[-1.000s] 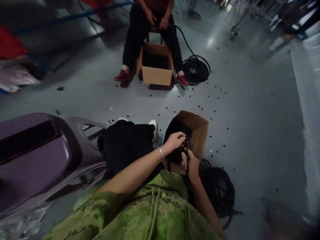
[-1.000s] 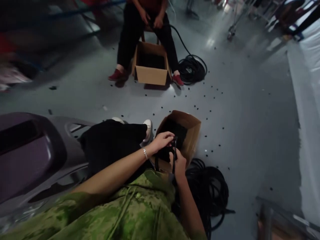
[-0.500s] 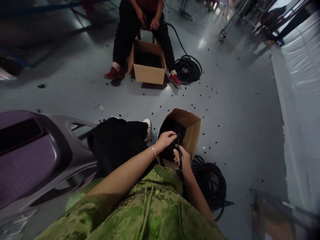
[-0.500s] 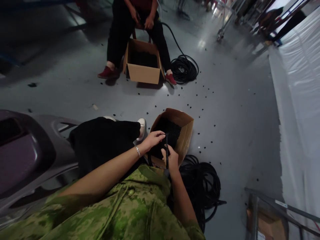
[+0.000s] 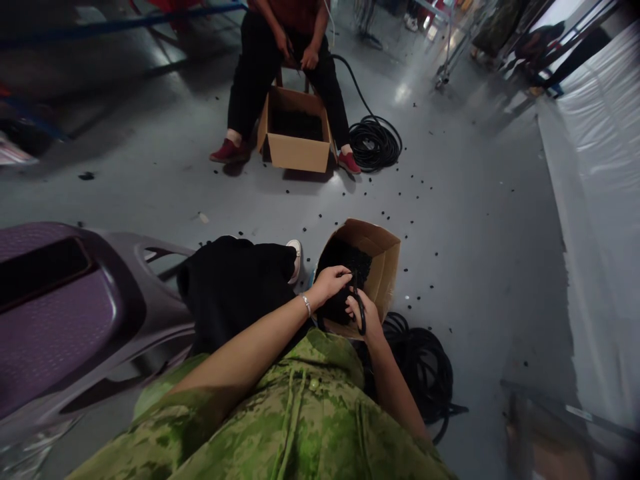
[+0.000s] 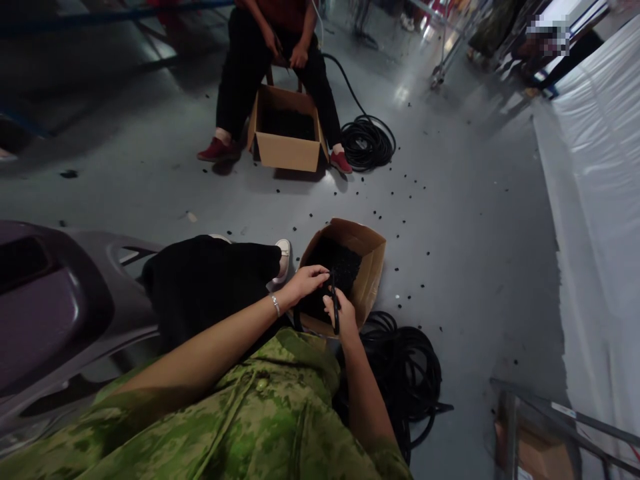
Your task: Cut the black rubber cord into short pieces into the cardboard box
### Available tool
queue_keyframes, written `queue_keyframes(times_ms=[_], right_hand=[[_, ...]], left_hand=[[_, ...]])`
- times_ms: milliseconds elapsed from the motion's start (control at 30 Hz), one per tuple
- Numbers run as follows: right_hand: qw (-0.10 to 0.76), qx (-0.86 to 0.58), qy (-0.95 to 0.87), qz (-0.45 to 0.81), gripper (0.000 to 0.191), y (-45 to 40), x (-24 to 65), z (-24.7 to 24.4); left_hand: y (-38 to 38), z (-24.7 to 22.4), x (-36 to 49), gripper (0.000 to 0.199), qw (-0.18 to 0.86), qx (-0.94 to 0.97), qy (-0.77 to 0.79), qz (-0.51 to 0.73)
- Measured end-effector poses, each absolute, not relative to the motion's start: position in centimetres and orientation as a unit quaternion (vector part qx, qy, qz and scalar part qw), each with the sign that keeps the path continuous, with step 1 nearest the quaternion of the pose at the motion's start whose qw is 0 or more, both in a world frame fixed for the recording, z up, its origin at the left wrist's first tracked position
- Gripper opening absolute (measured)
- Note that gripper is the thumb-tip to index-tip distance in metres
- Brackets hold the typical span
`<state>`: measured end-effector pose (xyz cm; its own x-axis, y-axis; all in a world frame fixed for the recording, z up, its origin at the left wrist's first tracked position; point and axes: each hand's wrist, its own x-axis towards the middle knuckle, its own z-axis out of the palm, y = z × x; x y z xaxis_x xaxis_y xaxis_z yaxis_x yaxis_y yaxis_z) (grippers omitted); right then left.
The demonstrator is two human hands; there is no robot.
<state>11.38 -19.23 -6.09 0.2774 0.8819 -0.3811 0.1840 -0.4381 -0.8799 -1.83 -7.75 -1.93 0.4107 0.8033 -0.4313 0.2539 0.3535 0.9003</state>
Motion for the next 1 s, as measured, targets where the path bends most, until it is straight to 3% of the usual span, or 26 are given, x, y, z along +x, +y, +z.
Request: queue_keyframes(times_ms=[700, 1000], right_hand=[[0.403, -0.688, -0.350, 0.491, 0.064, -19.0, 11.4, -6.6], [0.334, -0.730, -0.427, 0.416, 0.063, -20.4, 11.8, -7.0]], left_hand=[[-8.3, -3.1, -1.1, 0.015, 0.631, 0.550, 0.513, 0.189], [-8.2, -3.4, -1.1, 0.019, 0.662, 0.509, 0.530, 0.147]])
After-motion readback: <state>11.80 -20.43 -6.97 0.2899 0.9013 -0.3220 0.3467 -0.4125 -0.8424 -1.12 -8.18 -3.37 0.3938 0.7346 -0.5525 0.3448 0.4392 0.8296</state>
